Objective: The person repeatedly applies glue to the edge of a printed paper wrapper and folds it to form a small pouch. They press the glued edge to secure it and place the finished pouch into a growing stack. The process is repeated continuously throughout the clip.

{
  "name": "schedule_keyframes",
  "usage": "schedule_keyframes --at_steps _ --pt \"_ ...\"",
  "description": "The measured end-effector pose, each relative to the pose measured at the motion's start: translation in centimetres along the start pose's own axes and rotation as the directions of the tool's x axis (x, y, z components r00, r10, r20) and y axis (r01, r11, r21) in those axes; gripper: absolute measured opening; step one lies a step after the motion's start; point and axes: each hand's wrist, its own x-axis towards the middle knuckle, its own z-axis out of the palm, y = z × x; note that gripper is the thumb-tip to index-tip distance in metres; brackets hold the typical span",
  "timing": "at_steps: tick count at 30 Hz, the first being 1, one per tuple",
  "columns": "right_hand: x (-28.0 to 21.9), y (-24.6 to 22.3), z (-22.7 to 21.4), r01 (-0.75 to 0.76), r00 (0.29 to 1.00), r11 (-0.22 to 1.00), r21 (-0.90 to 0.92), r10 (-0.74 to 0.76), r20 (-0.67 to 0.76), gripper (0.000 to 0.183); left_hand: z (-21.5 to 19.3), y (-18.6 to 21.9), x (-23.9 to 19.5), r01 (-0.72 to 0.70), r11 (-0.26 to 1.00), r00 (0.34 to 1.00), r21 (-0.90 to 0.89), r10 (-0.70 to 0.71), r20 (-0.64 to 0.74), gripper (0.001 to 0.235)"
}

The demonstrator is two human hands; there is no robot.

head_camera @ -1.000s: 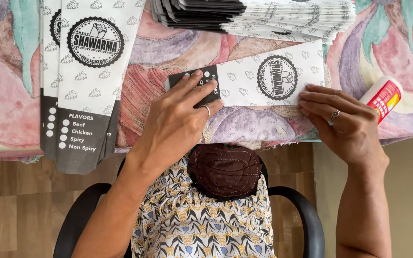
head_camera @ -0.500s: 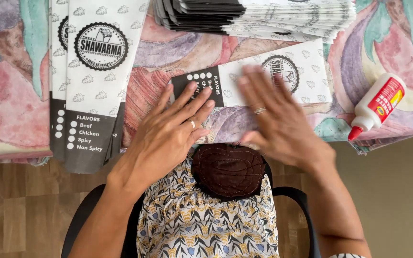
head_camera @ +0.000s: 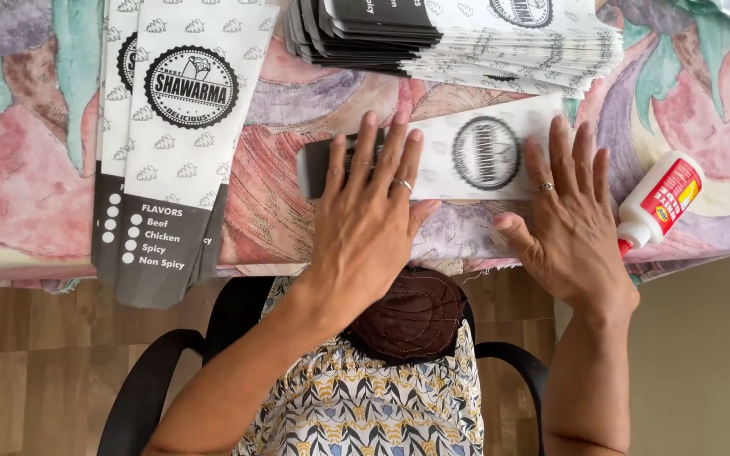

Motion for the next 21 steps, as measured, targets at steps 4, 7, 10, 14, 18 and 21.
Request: schedule_keyframes --at_steps 4,7,10,14,18,21 --pt "2.6 -4.0 -0.5 0.044 0.999 0.998 0.051 -0.044 0.003 0.108 0.9 -0.2 -0.4 0.018 0.998 0.998 0.061 -0.022 0.062 0.084" --pt "3.8 -5.2 0.8 0.233 0.969 0.968 0.093 -0.239 0.064 0.109 0.0 -0.5 -1.7 -0.012 0.999 0.998 0.045 0.009 0.069 0.097" --pt "4.0 -4.1 0.9 0.227 0.97 0.972 0.054 -0.231 0.077 0.103 -0.3 -0.7 -2.3 0.006 1.0 0.998 -0.005 -0.006 0.061 0.093" --pt "3.7 -0.9 -0.2 -0.095 0.992 0.995 -0.028 0.097 0.086 0.1 0.1 -0.8 -2.6 -0.039 0.994 0.997 0.106 0.031 0.074 0.11" --pt "3.8 1.8 0.1 -0.2 0.968 0.961 -0.188 0.165 -0.189 0.076 0.2 -0.5 -3.8 -0.076 0.993 0.997 0.085 0.077 -0.003 0.111" --pt "5.7 2.4 -0.5 -0.028 0.844 0.972 -0.235 -0.102 -0.526 0.027 -1.8 0.0 -5.3 -0.089 0.991 0.981 -0.097 0.07 -0.179 0.042"
